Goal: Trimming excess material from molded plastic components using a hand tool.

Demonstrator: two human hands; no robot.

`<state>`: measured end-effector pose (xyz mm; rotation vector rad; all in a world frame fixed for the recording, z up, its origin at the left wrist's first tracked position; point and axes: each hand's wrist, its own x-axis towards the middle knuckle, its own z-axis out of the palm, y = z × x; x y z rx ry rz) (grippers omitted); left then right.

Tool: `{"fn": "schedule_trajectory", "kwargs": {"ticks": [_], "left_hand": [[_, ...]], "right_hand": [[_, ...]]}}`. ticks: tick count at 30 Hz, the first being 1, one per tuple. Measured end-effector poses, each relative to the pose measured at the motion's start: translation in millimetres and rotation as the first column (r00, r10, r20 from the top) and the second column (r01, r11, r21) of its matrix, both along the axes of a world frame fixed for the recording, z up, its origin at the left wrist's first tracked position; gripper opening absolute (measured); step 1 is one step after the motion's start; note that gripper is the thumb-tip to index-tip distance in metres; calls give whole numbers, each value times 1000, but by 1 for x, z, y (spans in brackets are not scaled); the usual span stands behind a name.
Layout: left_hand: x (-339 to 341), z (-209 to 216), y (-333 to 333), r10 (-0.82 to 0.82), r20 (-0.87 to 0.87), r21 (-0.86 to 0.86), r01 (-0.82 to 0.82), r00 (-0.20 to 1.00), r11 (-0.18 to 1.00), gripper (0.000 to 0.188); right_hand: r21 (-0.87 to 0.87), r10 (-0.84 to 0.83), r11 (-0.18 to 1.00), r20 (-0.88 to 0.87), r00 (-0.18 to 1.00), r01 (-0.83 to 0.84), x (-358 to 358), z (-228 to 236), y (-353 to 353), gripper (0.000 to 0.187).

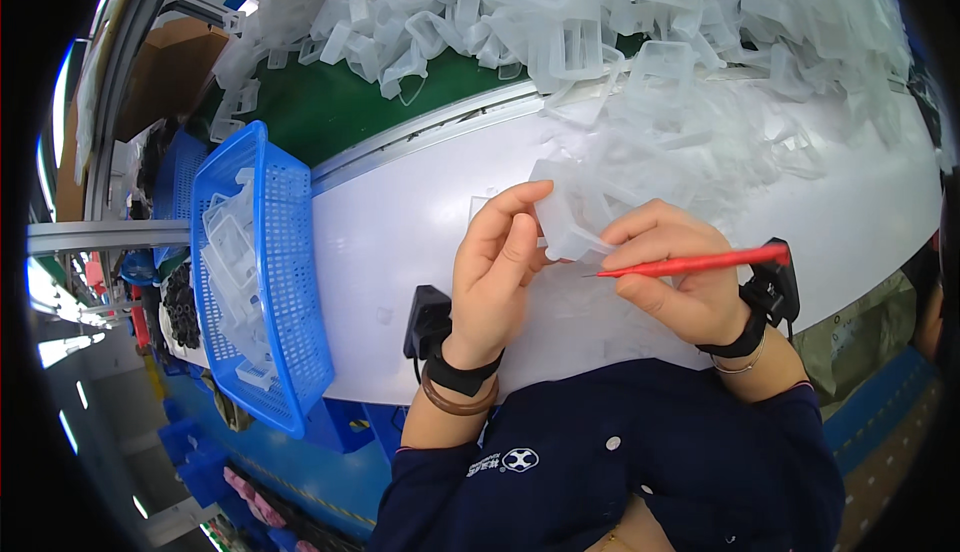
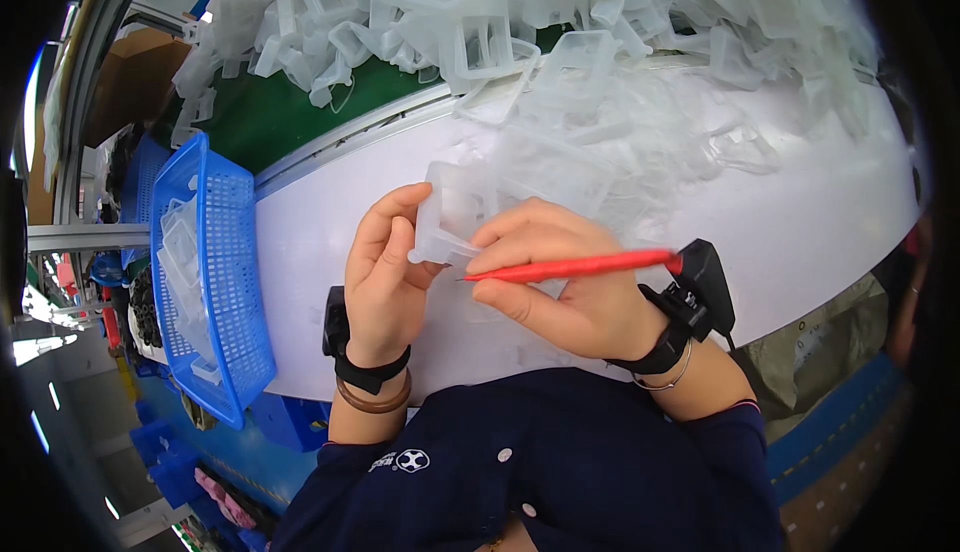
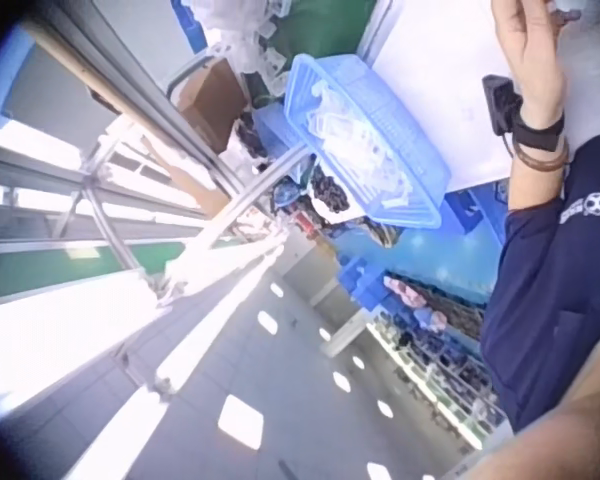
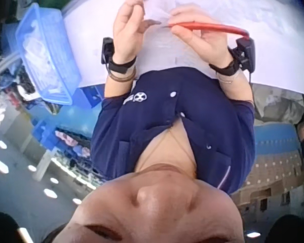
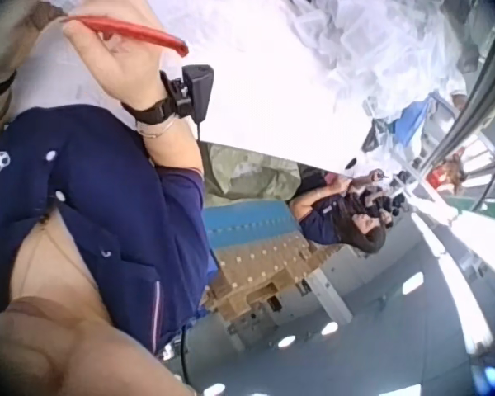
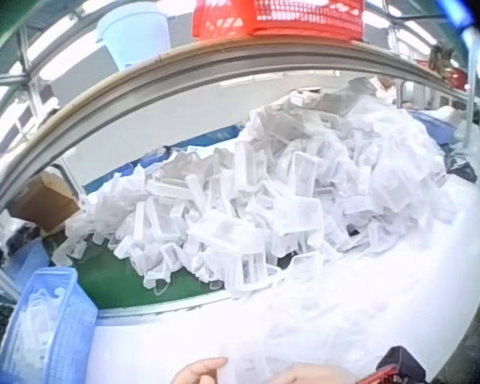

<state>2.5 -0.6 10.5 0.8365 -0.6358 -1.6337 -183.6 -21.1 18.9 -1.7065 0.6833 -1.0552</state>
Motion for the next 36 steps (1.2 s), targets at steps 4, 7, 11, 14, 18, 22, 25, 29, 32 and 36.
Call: {"fn": "schedule_trajectory", "kwargs": {"ticks": [4,7,11,14,18,22,25,29,32,36], "left_hand": [[2,-4,4,201,624,-419,106,755,902,34],[2,-1,5,235,611,-526,165,756,834,40],[4,-2,6,247,640,-509,161,727,846,37],[5,-3,6,186,549,-449,100,815,888,35],[3,-3,6,155,546,-428,115,823,896,33],[0,-3,5,142,526,-432,120,839,894,34],[0,-5,6,123,532,-419,134,838,898,34],[1,-7,7,135,533,-418,122,835,900,33],[-1,-4,9,169,598,-405,113,783,907,30],[-2,-3,10,432,729,-567,115,531,815,26]], "right_hand": [[434,-42,897,281,959,-88,0,-1,1,10],[154,62,985,90,994,-76,-2,-3,-1,10],[67,169,983,52,984,-173,-5,4,-5,9],[233,245,926,231,942,-298,-9,2,-8,8],[423,137,855,373,918,-300,-8,5,-5,9],[507,66,812,415,907,-291,-8,4,-5,11],[534,29,793,449,893,-294,-6,3,-4,11],[498,33,839,358,933,-220,-4,5,-3,16],[491,43,848,313,949,-200,-4,5,1,12],[10,11,1000,11,1000,-11,4,-3,1,9]]}}
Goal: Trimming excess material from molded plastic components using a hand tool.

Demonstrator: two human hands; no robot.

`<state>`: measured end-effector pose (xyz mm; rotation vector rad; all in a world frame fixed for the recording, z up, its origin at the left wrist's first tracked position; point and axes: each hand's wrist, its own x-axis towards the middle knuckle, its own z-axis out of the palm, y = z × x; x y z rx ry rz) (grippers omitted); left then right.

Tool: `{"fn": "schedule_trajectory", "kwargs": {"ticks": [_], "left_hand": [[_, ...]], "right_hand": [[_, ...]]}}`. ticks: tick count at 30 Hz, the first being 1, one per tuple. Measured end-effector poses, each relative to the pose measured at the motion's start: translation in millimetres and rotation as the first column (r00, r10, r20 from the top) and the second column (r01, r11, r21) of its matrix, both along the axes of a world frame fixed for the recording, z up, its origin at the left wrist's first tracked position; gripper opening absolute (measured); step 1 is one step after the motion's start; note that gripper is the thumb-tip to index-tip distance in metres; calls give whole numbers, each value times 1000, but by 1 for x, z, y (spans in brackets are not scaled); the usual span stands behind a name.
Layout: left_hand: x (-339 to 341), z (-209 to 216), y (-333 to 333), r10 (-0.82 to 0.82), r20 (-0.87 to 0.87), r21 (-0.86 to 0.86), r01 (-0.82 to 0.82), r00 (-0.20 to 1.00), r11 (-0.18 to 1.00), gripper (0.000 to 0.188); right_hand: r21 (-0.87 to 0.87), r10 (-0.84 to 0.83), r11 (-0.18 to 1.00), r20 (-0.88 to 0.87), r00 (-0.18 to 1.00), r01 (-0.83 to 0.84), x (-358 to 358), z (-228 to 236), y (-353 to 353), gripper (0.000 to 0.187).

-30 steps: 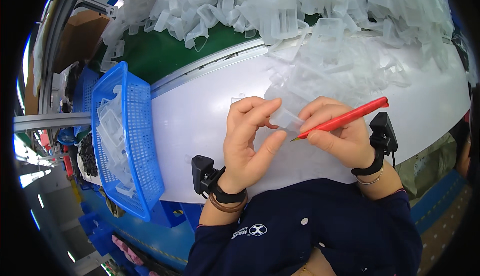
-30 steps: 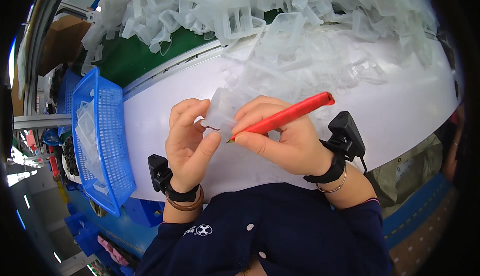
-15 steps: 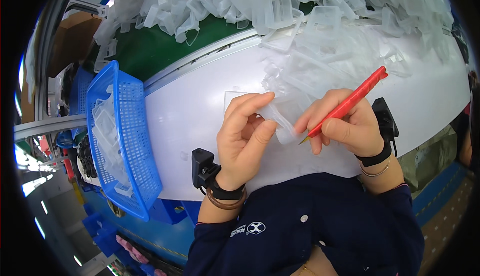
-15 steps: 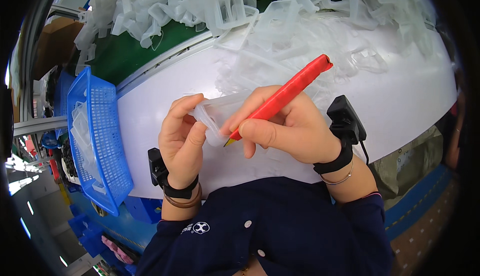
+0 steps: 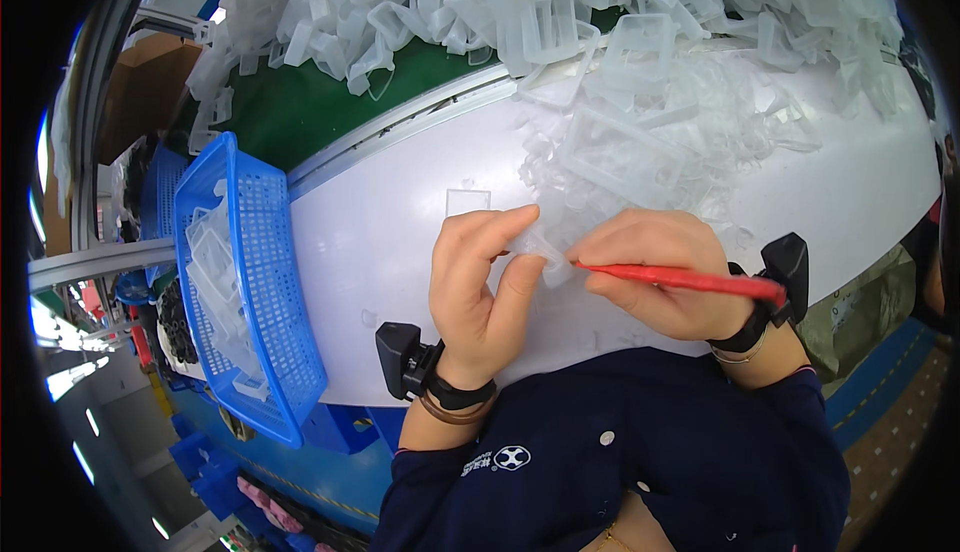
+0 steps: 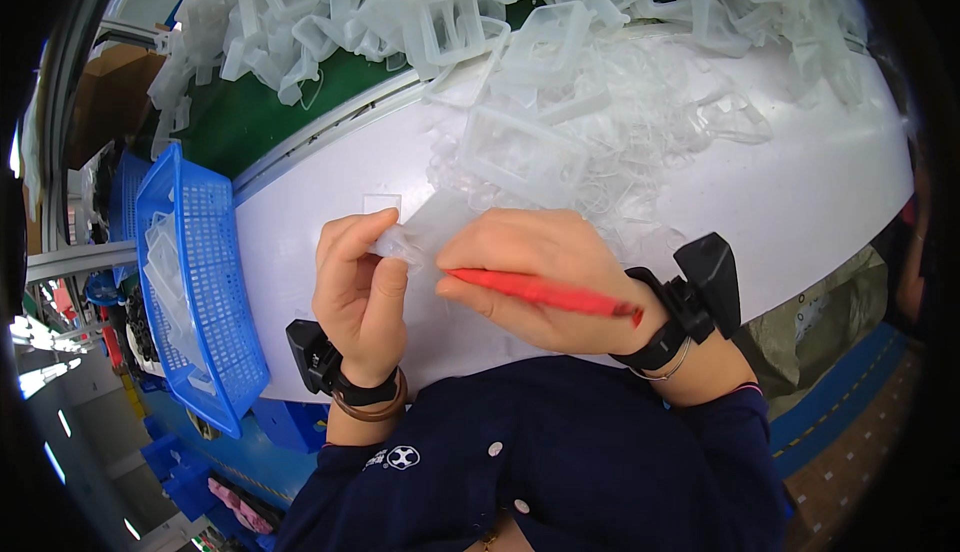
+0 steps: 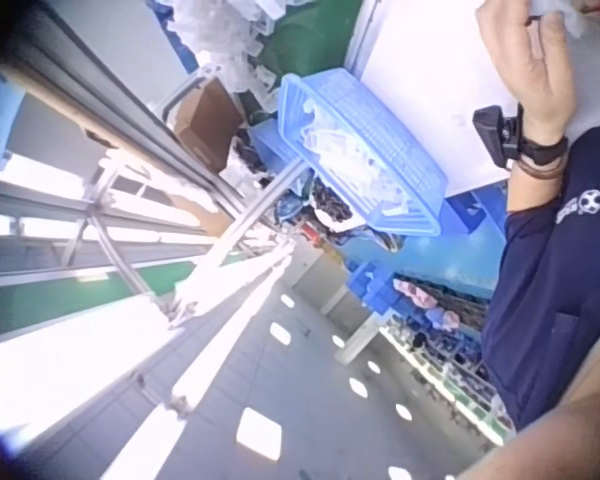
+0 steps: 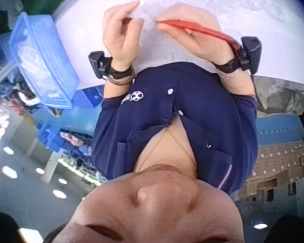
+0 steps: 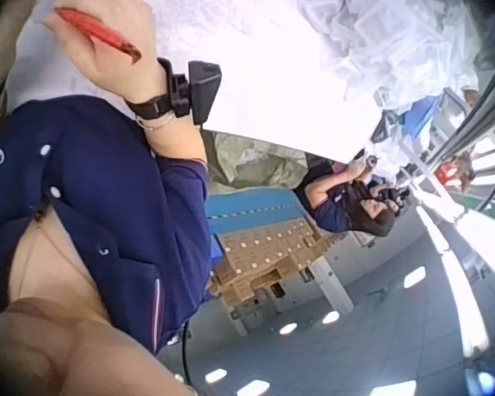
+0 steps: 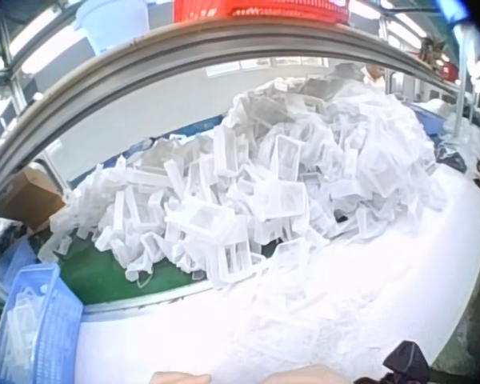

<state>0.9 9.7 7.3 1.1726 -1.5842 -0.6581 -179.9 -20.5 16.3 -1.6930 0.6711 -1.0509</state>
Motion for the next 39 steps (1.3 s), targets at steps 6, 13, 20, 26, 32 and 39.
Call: {"fn": "schedule_trajectory", "kwargs": {"ticks": [6,13,20,26,32,39], "left_hand": [[10,14,3,126,257,-411,-10,958,911,21],[25,25,17,182,-109,-507,-212,977,836,26],[39,22,-3,199,-535,-239,-373,821,896,26],[25,6,-4,129,-560,150,-54,818,987,30],[9,2,-9,114,-804,383,362,584,850,37],[1,-1,-3,152,-863,394,451,482,801,39]], "right_hand": [[-523,-472,793,-202,858,313,-9,1,-16,14],[-404,-808,535,11,589,742,-59,-7,-47,9],[-315,-862,499,-85,499,807,-87,-1,-48,14],[55,-490,852,-268,829,521,-81,5,-39,11],[-89,-471,878,10,882,470,-63,10,-31,6],[113,-155,984,177,972,136,6,0,0,10]]}}
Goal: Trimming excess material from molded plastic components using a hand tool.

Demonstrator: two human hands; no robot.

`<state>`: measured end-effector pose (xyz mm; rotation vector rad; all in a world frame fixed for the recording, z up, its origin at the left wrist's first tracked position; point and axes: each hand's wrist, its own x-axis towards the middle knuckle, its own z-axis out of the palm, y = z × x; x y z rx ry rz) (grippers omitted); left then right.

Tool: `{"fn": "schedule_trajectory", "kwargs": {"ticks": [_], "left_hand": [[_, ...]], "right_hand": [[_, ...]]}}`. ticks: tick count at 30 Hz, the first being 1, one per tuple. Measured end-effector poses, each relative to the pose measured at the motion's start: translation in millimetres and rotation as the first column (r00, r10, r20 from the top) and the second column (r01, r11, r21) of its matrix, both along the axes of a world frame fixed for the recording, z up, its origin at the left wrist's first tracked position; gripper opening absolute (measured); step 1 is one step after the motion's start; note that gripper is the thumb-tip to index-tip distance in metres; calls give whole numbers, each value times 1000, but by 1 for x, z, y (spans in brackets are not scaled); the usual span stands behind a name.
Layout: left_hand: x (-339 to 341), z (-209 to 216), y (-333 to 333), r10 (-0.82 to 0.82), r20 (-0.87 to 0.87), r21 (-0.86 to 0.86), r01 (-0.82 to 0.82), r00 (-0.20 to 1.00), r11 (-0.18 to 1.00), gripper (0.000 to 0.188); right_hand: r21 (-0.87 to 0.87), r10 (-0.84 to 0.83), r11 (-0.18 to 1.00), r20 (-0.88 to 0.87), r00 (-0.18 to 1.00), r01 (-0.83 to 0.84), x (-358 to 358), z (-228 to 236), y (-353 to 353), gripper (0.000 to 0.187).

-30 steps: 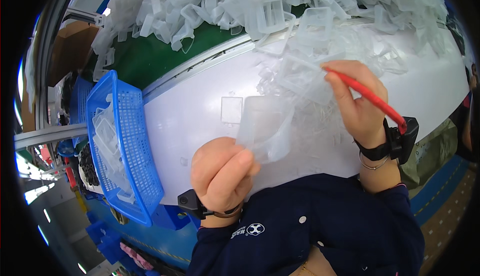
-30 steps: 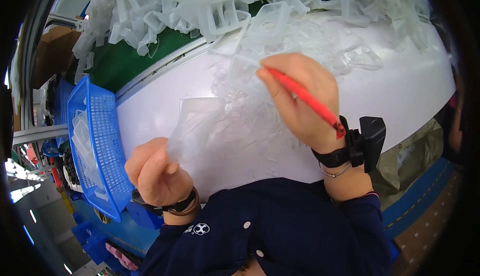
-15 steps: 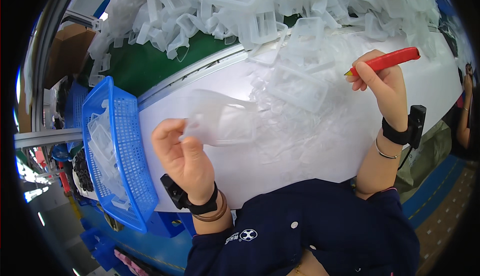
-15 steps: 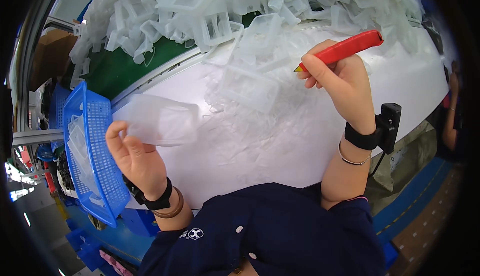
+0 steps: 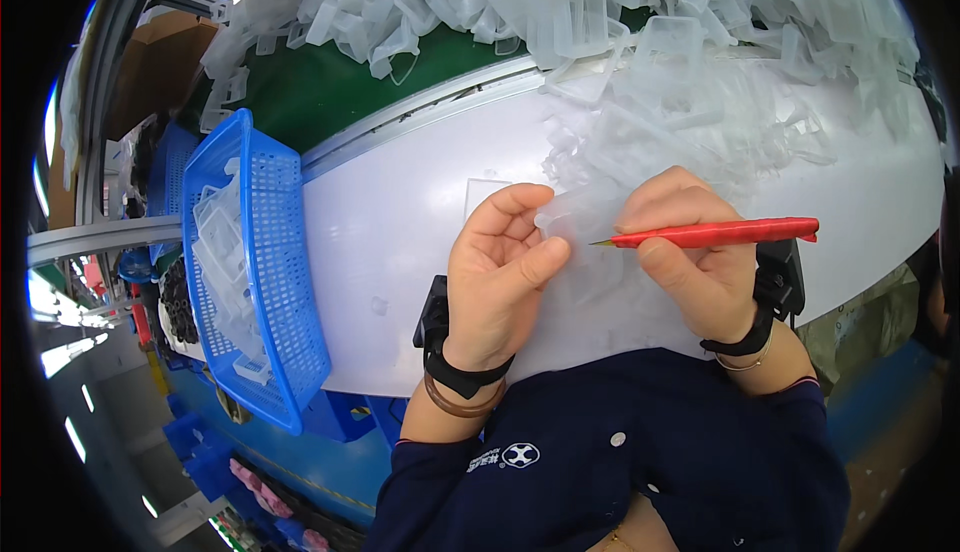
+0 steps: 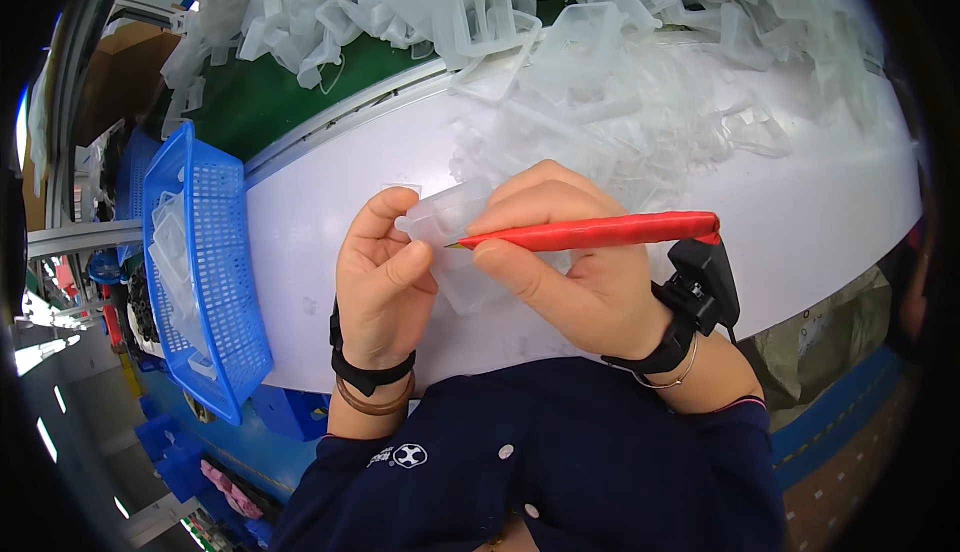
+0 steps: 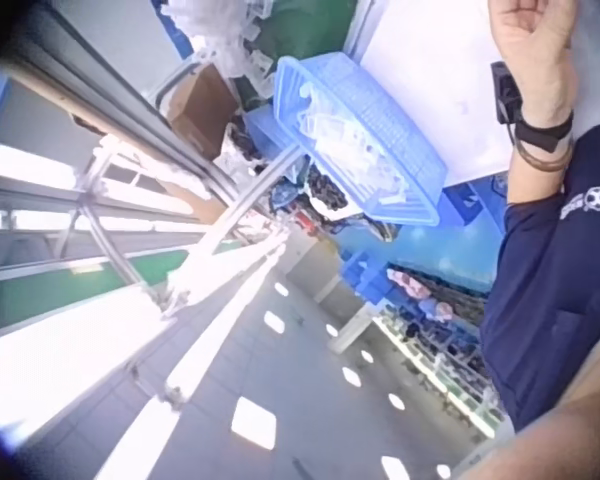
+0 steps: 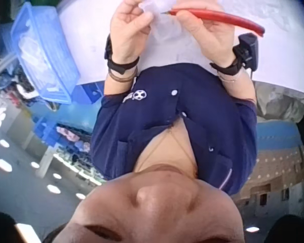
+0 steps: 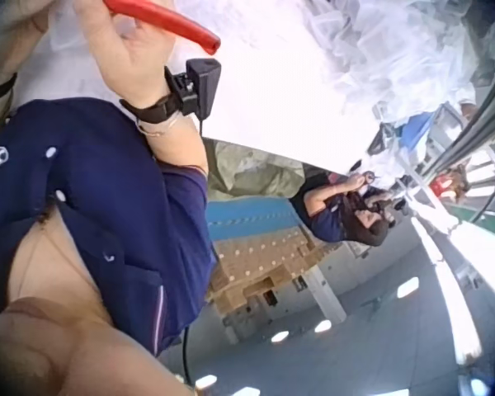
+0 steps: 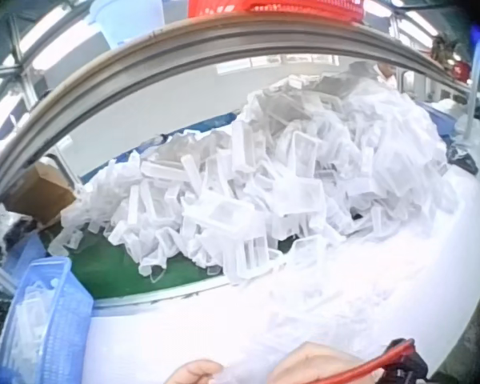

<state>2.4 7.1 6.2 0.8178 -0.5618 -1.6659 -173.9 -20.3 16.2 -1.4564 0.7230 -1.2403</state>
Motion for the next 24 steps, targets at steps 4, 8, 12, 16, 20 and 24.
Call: {"fn": "schedule_trajectory", "kwargs": {"ticks": [4,8,12,16,20,24], "left_hand": [[-2,2,3,-19,-25,-30,18,1000,999,39],[-4,3,3,-8,-28,-32,7,1000,999,38],[-4,1,3,0,-8,-48,0,1000,999,38],[-6,2,3,11,-15,-49,-12,1000,999,38],[-6,2,4,17,15,-53,-16,1000,998,38],[-5,-2,5,16,63,-68,-12,998,998,38]], "right_hand": [[-83,-34,996,-68,997,29,2,-5,-1,11],[-123,-35,992,-99,994,23,2,-5,-1,11],[-129,-27,992,-126,992,10,1,-4,-2,11],[-161,-32,987,-167,985,4,-1,-4,-3,11],[-203,-56,979,-204,977,14,-1,-3,-2,13],[-408,-156,913,-361,920,-5,3,-4,-4,18]]}}
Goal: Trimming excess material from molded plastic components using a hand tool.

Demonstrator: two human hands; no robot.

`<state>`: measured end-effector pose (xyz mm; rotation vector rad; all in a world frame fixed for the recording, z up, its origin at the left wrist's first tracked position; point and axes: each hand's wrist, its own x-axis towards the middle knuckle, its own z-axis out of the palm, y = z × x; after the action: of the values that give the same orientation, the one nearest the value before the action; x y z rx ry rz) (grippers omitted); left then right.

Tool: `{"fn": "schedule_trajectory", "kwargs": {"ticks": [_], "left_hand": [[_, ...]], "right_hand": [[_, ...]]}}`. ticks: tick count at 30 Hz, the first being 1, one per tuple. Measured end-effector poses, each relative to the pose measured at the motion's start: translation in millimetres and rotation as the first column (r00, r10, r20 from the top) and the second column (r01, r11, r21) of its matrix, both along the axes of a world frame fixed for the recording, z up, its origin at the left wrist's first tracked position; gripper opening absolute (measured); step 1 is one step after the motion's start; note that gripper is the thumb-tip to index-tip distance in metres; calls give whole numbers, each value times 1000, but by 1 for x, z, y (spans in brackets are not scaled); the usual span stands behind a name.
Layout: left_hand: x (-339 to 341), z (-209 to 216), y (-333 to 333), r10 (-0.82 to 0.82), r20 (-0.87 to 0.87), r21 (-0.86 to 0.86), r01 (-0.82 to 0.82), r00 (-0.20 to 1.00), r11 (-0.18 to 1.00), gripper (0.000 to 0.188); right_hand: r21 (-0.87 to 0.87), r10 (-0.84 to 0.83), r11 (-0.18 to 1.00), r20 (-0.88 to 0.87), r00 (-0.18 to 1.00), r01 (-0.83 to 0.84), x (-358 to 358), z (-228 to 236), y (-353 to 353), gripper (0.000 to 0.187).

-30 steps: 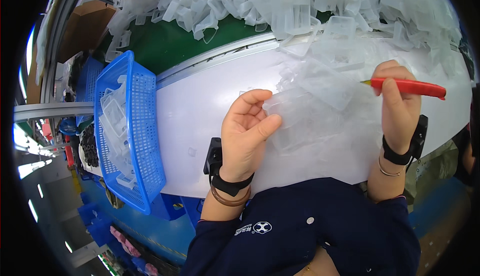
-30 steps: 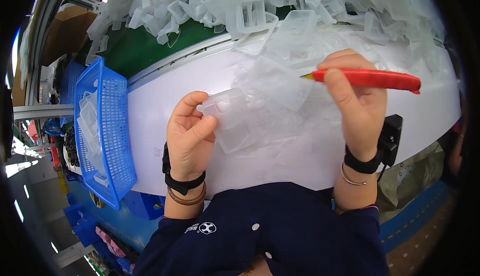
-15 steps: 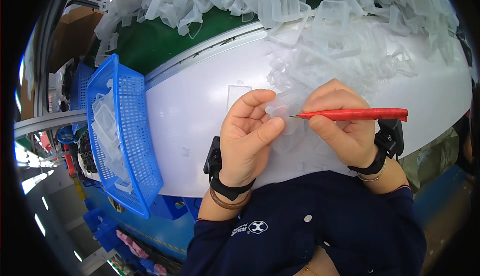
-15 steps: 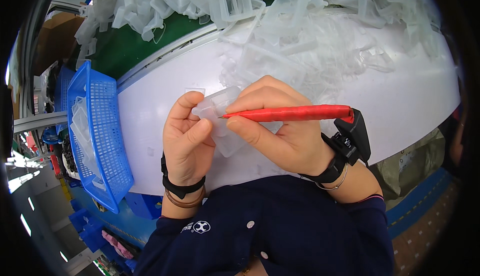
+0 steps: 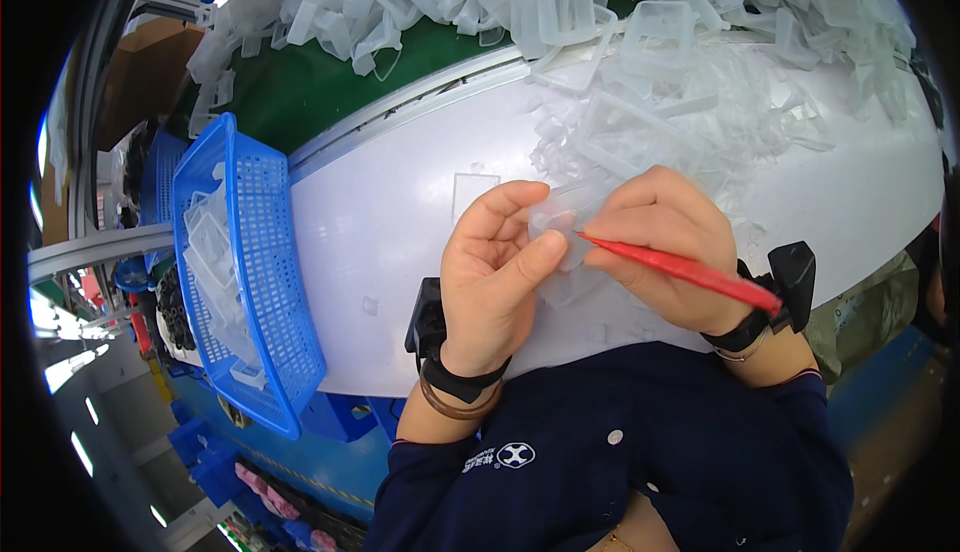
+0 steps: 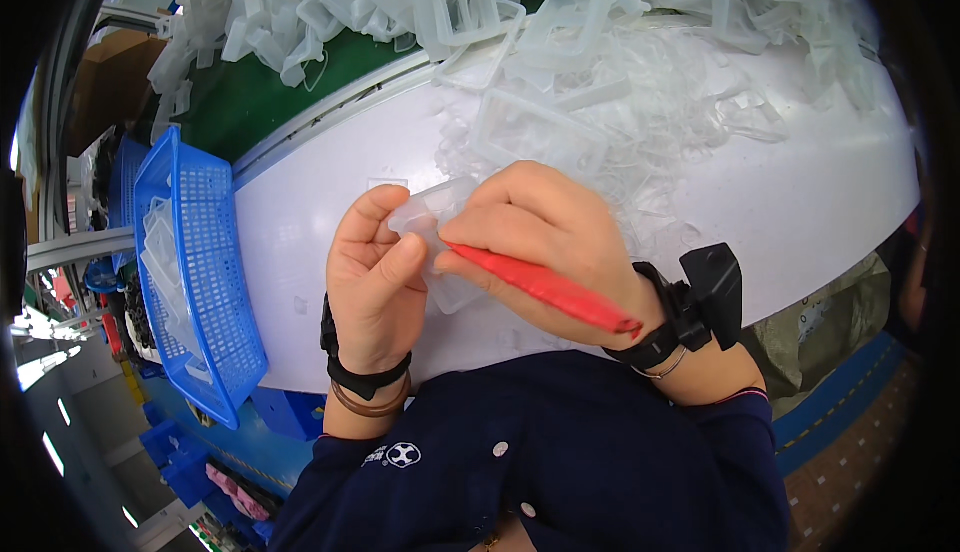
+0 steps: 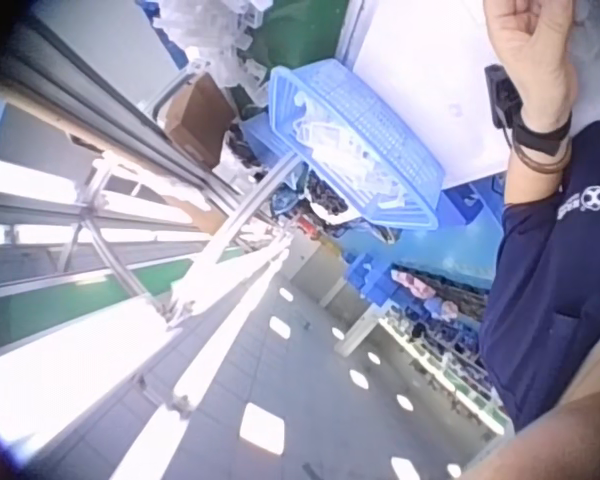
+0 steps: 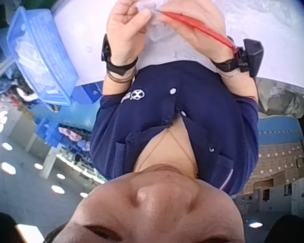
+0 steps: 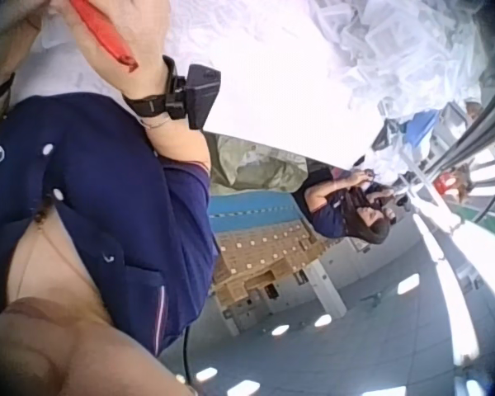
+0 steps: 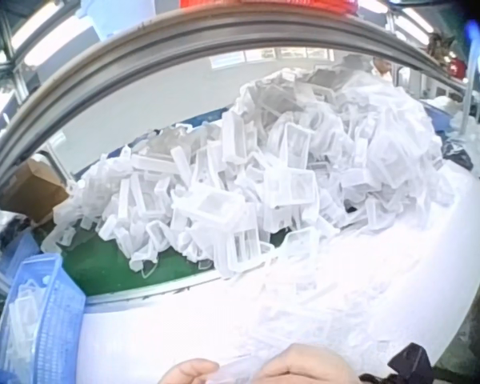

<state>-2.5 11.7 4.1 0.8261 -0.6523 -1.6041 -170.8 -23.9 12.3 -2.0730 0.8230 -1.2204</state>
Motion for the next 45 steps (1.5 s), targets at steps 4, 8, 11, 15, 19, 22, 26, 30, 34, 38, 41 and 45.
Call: {"fn": "schedule_trajectory", "kwargs": {"ticks": [4,8,11,15,19,22,26,30,34,38,41,45], "left_hand": [[-2,4,-1,15,60,12,-16,998,1000,37],[4,3,-4,-71,143,-6,73,987,997,35],[3,8,0,-186,208,-56,201,960,978,34],[6,5,1,-259,211,-99,284,943,954,31],[2,6,0,-157,269,-101,190,950,977,30],[-1,5,5,-63,381,-84,102,922,991,27],[-3,6,3,-29,467,-116,94,884,989,22],[-1,6,5,-69,477,-122,144,876,982,22],[-3,6,5,-62,463,-130,137,884,982,22],[-4,6,4,-77,459,-134,154,885,979,23],[-4,4,5,-64,489,-145,154,870,977,22],[-3,0,6,-67,555,-81,134,829,988,21]], "right_hand": [[-139,-25,990,-64,998,16,1,-4,-2,22],[-362,-106,931,-164,981,40,-7,-2,-5,22],[-302,-316,902,24,949,308,-23,8,-12,17],[38,-517,841,348,782,540,-36,15,-19,10],[611,-148,791,149,978,26,-45,22,-15,4],[247,-10,969,40,999,0,-32,15,-12,6],[135,-38,991,196,980,12,-12,5,-5,9],[220,4,974,249,969,-61,-5,3,1,11],[241,-10,969,257,966,-54,-5,1,1,11],[220,10,973,245,969,-66,-6,1,0,10],[176,47,981,194,980,-82,-7,-4,-3,12],[-184,-23,983,-27,999,18,-1,-3,-2,20]]}}
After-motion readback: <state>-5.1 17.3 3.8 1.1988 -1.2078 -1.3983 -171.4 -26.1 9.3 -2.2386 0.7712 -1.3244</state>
